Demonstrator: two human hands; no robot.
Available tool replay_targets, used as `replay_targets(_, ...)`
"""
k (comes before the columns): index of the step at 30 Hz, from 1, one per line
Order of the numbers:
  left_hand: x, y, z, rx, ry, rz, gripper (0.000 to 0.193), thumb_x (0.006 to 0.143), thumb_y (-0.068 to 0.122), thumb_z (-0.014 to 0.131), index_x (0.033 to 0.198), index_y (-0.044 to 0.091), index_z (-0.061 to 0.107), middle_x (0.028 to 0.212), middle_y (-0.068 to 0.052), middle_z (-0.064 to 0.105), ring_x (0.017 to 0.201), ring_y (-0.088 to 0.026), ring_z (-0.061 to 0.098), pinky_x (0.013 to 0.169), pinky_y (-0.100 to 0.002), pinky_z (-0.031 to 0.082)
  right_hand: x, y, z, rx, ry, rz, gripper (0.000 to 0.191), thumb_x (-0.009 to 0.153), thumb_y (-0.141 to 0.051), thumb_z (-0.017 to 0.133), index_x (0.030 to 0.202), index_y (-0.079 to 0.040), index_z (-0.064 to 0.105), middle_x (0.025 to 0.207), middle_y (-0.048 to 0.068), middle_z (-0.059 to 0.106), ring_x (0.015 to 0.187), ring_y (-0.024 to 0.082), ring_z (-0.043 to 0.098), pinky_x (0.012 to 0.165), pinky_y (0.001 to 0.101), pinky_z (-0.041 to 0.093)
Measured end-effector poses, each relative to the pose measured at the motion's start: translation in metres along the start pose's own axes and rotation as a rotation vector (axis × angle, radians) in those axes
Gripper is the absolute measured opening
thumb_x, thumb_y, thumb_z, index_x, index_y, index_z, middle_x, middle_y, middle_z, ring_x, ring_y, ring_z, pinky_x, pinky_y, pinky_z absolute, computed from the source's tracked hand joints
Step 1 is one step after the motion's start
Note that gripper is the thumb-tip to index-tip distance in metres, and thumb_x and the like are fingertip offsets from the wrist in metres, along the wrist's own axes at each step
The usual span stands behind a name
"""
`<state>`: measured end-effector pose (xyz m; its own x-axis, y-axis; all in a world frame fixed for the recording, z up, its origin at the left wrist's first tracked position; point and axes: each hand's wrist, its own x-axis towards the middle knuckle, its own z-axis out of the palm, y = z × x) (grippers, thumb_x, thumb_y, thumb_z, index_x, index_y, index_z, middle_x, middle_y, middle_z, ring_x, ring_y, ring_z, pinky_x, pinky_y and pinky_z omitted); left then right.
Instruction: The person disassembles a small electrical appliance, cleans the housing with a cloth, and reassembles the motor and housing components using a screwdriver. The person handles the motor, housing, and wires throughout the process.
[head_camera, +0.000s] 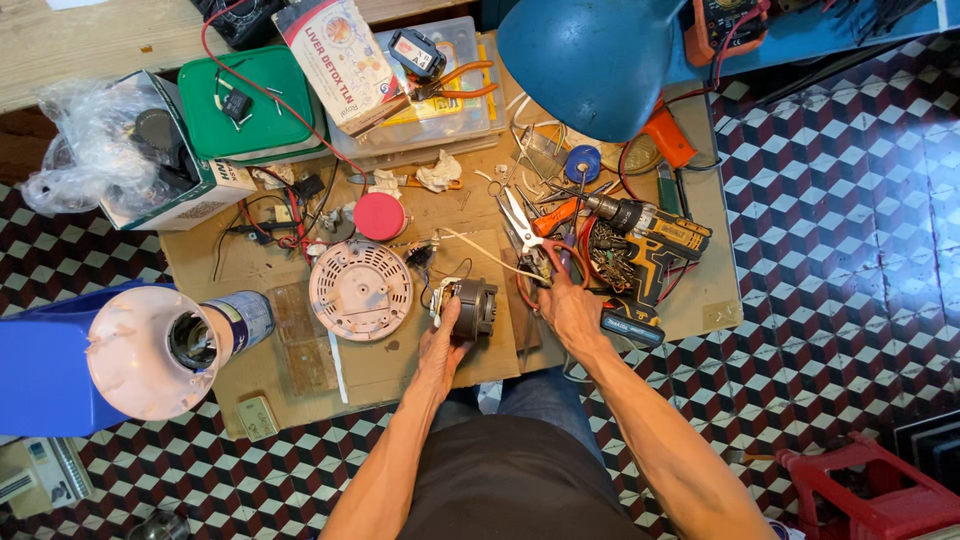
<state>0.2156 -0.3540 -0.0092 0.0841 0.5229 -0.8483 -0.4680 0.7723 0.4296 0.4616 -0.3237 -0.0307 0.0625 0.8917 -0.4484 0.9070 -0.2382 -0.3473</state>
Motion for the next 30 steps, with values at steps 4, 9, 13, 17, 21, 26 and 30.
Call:
replay_targets(4, -0.004, 0.003, -0.003, 0.044, 0.012, 0.003, 0.095, 0.071, 0.055, 0.081, 0.144, 0.006, 0.044, 0.136, -0.014, 0.060, 0.127, -0.024, 0.059, 0.108, -0.044, 0.048, -0.016, -0.010, -0.039, 0.055, 0.011, 0.043, 0.043, 0.090, -0.039, 0.065, 0.121, -0.009, 0.069, 0.071, 0.028, 0.068, 0.063, 0.043, 0.068, 0.060, 0.0523, 0.055)
replay_targets(9, -0.016, 0.009, -0.011, 0.065, -0.051, -0.006, 0.090, 0.076, 0.052, 0.080, 0.143, 0.005, 0.044, 0.133, -0.016, 0.061, 0.124, -0.029, 0.061, 0.107, -0.043, 0.049, -0.020, -0.019, -0.058, 0.274, 0.264, 0.193, 0.035, 0.097, -0.037, 0.056, 0.109, -0.010, 0.074, 0.080, 0.026, 0.071, 0.075, 0.045, 0.070, 0.071, 0.0540, 0.054)
replay_targets(13, -0.027, 0.006, -0.016, 0.100, -0.054, -0.021, 0.092, 0.077, 0.051, 0.078, 0.146, 0.003, 0.040, 0.138, -0.016, 0.058, 0.126, -0.030, 0.060, 0.106, -0.042, 0.049, 0.024, -0.016, -0.049, 0.170, 0.344, 0.223, 0.036, 0.102, -0.037, 0.054, 0.108, -0.006, 0.073, 0.085, 0.030, 0.071, 0.082, 0.050, 0.068, 0.077, 0.0582, 0.053)
replay_targets(17, -0.037, 0.003, -0.020, 0.092, -0.028, -0.001, 0.101, 0.079, 0.054, 0.075, 0.152, 0.001, 0.030, 0.145, -0.019, 0.049, 0.131, -0.033, 0.056, 0.109, -0.043, 0.049, 0.073, -0.009, -0.040, 0.130, 0.218, 0.332, 0.042, 0.099, -0.036, 0.058, 0.110, 0.002, 0.071, 0.097, 0.030, 0.071, 0.092, 0.049, 0.069, 0.081, 0.0574, 0.054)
replay_targets(21, -0.050, 0.004, -0.029, 0.158, 0.025, 0.029, 0.105, 0.079, 0.061, 0.070, 0.153, -0.001, 0.030, 0.145, -0.025, 0.049, 0.132, -0.034, 0.057, 0.108, -0.043, 0.050, 0.091, -0.008, -0.040, 0.092, 0.084, 0.422, 0.043, 0.088, -0.035, 0.068, 0.112, 0.001, 0.072, 0.106, 0.028, 0.071, 0.101, 0.044, 0.069, 0.088, 0.0535, 0.054)
replay_targets(26, -0.039, 0.005, -0.026, 0.322, 0.077, 0.069, 0.107, 0.079, 0.064, 0.066, 0.155, 0.001, 0.025, 0.144, -0.022, 0.050, 0.128, -0.031, 0.059, 0.106, -0.040, 0.052, 0.085, 0.003, -0.045, -0.120, -0.117, 0.238, 0.038, 0.085, -0.033, 0.070, 0.105, -0.001, 0.074, 0.100, 0.025, 0.072, 0.095, 0.043, 0.070, 0.082, 0.0532, 0.055)
replay_targets(30, -0.024, 0.006, -0.021, 0.366, 0.107, 0.095, 0.106, 0.081, 0.062, 0.066, 0.155, -0.001, 0.023, 0.143, -0.023, 0.052, 0.123, -0.031, 0.062, 0.103, -0.040, 0.053, 0.065, -0.003, -0.046, -0.179, -0.180, 0.052, 0.026, 0.089, -0.026, 0.064, 0.095, -0.003, 0.075, 0.087, 0.024, 0.073, 0.083, 0.041, 0.073, 0.076, 0.0518, 0.056)
